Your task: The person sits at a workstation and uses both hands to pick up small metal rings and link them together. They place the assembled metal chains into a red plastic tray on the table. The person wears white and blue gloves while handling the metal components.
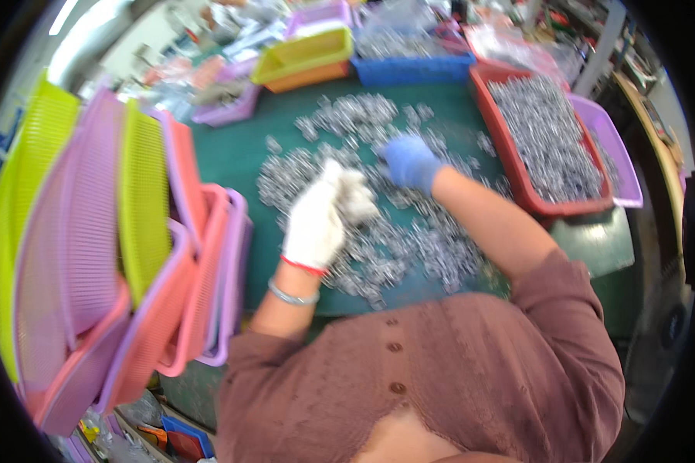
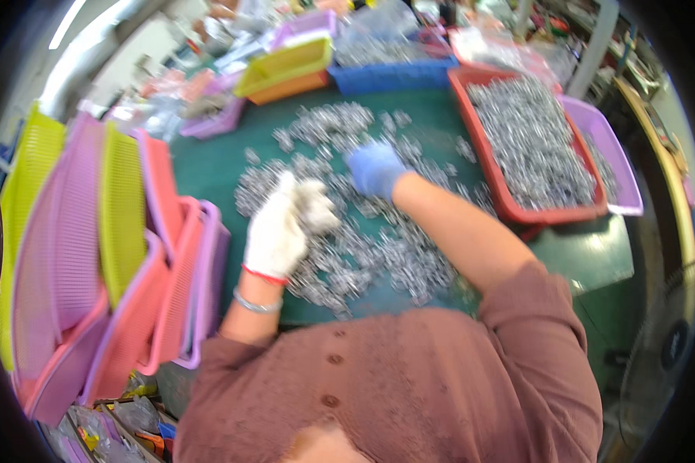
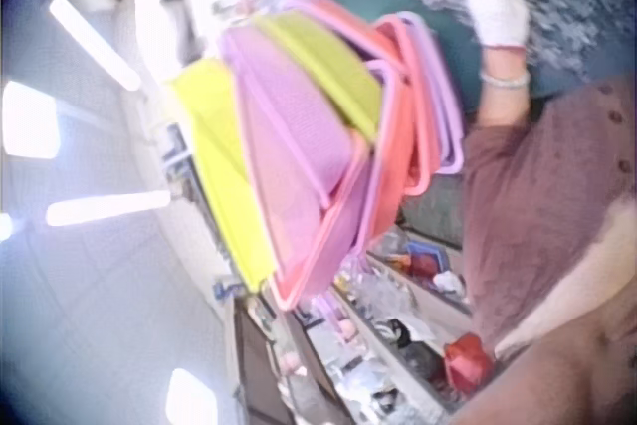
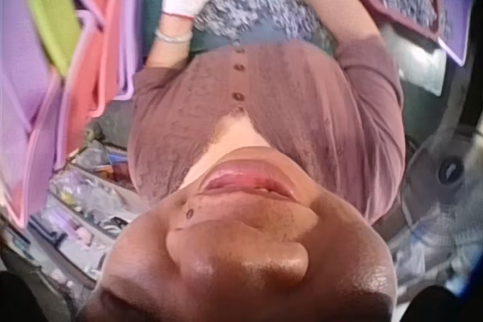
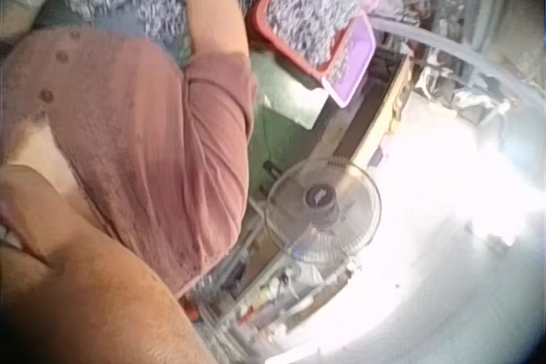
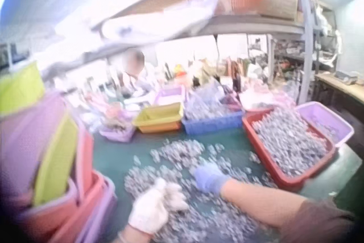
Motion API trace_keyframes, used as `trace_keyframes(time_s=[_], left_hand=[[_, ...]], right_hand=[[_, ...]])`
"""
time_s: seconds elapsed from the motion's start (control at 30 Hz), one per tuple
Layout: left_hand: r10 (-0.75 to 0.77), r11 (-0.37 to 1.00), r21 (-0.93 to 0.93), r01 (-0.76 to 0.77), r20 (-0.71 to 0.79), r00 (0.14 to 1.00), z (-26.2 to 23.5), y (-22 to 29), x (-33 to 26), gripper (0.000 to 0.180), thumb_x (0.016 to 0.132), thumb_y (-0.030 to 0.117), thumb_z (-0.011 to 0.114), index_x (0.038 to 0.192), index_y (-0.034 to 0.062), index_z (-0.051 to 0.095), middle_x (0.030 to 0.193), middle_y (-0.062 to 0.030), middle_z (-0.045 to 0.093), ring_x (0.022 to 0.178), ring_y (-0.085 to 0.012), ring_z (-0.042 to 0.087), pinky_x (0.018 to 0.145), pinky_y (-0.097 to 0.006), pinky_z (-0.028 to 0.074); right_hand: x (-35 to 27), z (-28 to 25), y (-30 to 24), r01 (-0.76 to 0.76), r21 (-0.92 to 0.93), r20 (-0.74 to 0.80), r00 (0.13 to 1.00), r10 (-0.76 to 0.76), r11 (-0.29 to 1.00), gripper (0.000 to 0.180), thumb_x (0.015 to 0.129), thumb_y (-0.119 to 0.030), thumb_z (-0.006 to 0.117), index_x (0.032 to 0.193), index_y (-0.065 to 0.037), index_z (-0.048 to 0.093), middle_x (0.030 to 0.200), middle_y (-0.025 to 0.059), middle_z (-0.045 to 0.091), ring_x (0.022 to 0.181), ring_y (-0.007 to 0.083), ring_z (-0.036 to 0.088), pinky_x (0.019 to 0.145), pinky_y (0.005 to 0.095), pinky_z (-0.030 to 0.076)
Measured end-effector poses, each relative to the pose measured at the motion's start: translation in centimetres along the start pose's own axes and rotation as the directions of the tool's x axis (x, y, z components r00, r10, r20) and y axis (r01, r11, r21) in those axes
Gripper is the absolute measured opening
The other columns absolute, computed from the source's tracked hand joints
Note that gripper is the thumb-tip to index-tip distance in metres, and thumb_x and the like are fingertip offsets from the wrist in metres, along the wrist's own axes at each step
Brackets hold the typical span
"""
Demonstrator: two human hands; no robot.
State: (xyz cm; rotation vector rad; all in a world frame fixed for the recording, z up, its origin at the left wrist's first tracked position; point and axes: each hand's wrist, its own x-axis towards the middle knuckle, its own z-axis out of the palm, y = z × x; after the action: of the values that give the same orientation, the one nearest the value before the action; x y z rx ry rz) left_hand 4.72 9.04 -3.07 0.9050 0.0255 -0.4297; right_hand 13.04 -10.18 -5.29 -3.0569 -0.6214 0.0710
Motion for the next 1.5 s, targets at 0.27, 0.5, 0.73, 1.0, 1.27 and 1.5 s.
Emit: trace_keyframes(time_s=[0.27, 0.5, 0.73, 1.0, 1.27, 1.5], left_hand=[[0.010, 0.989, 0.148, -0.003, -0.047, 0.999, 0.5, 0.8, -1.1, 0.046, 0.097, 0.040, 0.048, 0.101, -0.0038, 0.062, 0.083, -0.0142, 0.065, 0.074, -0.0249, 0.065, 0.074, -0.039, 0.055], [0.167, 0.937, 0.323, -0.129, -0.091, 0.982, 2.7, -0.2, -1.8, 0.042, 0.093, 0.031, 0.059, 0.120, -0.0004, 0.053, 0.095, -0.0116, 0.064, 0.080, -0.0205, 0.066, 0.076, -0.033, 0.055], [0.005, 0.937, 0.340, -0.073, 0.197, 0.980, 5.5, -0.6, -3.1, 0.037, 0.095, 0.026, 0.055, 0.121, -0.0002, 0.053, 0.098, -0.0080, 0.065, 0.082, -0.0159, 0.066, 0.074, -0.029, 0.055], [0.118, 0.856, 0.461, -0.235, 0.267, 0.956, 9.0, -1.4, -5.5, 0.040, 0.093, 0.020, 0.057, 0.127, -0.0029, 0.052, 0.105, -0.0051, 0.062, 0.088, -0.0106, 0.062, 0.079, -0.026, 0.053], [0.196, 0.700, 0.638, -0.322, 0.261, 0.945, 10.5, -0.5, -7.9, 0.035, 0.085, 0.004, 0.066, 0.118, -0.0027, 0.058, 0.094, -0.0047, 0.065, 0.081, -0.0093, 0.061, 0.073, -0.024, 0.052], [0.398, 0.601, 0.586, -0.544, 0.370, 0.839, 9.0, -0.2, -6.6, 0.048, 0.079, -0.013, 0.063, 0.125, -0.0054, 0.053, 0.108, -0.0128, 0.064, 0.087, -0.0161, 0.064, 0.073, -0.027, 0.055]], right_hand=[[0.9, -0.6, -1.6, -0.100, 0.117, 0.052, 0.994, 0.094, 0.988, 0.022, 0.077, -0.014, 0.059, 0.098, -0.012, 0.064, 0.101, 0.0124, 0.068, 0.096, 0.0315, 0.065, 0.082, 0.0429, 0.049], [-2.9, -2.5, -0.9, 0.105, 0.438, -0.346, 0.937, 0.060, 0.893, 0.009, 0.079, -0.016, 0.063, 0.083, -0.008, 0.061, 0.080, 0.0146, 0.065, 0.081, 0.0328, 0.063, 0.073, 0.0443, 0.048], [-9.8, -5.6, -2.4, 0.486, 0.622, -0.567, 0.820, -0.076, 0.614, 0.013, 0.075, -0.007, 0.067, 0.086, -0.001, 0.063, 0.077, 0.0165, 0.061, 0.073, 0.0305, 0.060, 0.067, 0.0365, 0.049], [-14.1, -4.5, -2.2, 0.447, 0.714, -0.604, 0.783, 0.151, 0.539, 0.017, 0.074, -0.001, 0.067, 0.089, -0.001, 0.061, 0.082, 0.0120, 0.061, 0.073, 0.0212, 0.061, 0.066, 0.0322, 0.049], [-15.3, -5.3, -2.1, 0.445, 0.712, -0.551, 0.833, 0.039, 0.544, 0.008, 0.080, -0.005, 0.064, 0.085, 0.001, 0.062, 0.077, 0.0113, 0.059, 0.071, 0.0183, 0.057, 0.065, 0.0299, 0.046], [-14.3, -7.1, -2.4, 0.408, 0.875, -0.413, 0.910, -0.037, 0.260, 0.019, 0.087, -0.013, 0.061, 0.098, 0.001, 0.066, 0.079, 0.0068, 0.065, 0.075, 0.0076, 0.055, 0.069, 0.0270, 0.048]])
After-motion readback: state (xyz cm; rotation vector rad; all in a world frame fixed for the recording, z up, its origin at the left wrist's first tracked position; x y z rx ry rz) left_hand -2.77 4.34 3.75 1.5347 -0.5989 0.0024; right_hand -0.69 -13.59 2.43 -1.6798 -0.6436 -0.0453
